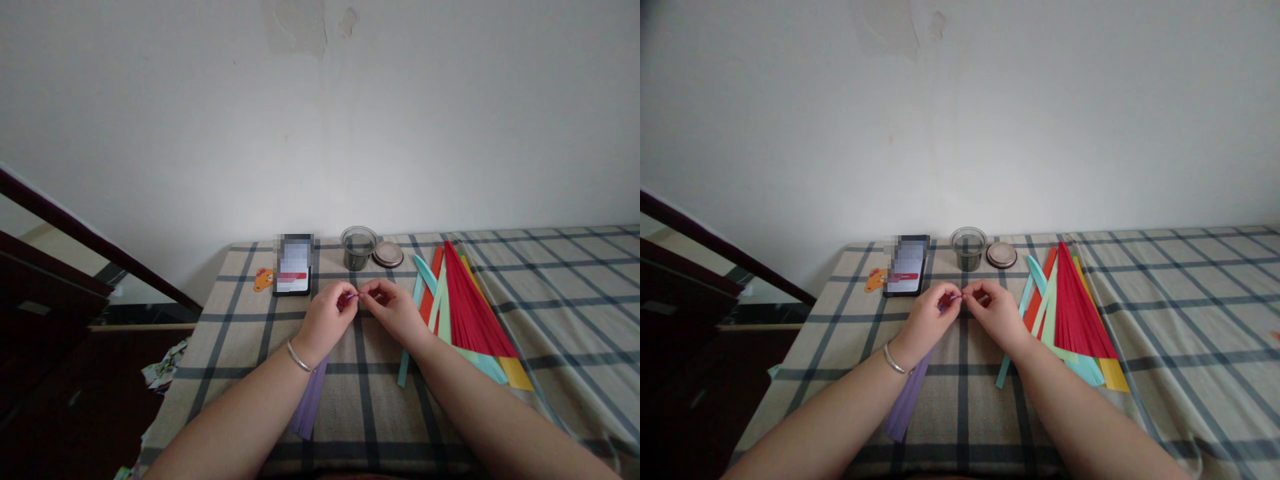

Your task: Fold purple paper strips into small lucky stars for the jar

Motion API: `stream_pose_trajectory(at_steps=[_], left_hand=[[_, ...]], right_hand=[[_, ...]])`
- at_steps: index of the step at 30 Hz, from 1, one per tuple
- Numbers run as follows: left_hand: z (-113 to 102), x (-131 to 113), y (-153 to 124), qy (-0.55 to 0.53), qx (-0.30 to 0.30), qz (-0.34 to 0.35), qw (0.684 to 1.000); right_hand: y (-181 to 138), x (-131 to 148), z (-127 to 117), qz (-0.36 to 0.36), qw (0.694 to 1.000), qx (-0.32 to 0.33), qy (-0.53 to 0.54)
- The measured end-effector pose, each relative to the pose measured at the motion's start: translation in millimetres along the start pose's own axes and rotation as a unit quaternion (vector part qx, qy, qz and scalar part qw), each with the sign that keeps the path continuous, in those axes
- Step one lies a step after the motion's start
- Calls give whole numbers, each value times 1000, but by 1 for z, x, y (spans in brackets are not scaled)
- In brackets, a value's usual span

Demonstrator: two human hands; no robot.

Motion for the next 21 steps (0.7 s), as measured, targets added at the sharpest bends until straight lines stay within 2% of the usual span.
stream_pose_trajectory(at_steps=[8,21], left_hand=[[-3,-8,-1,152,37,13,988],[-5,-9,2,248,58,35,966]], right_hand=[[-4,16,-4,-56,973,3,-222],[-6,27,0,-74,939,20,-336]])
Point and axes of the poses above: each hand's wrist, its own y-axis towards the middle knuckle, its own z-axis out of the palm, x = y × z, the point moved 3 cm from there along y, towards the middle knuckle, and after that the axes turned 9 degrees about x, right-handed, at the moved point
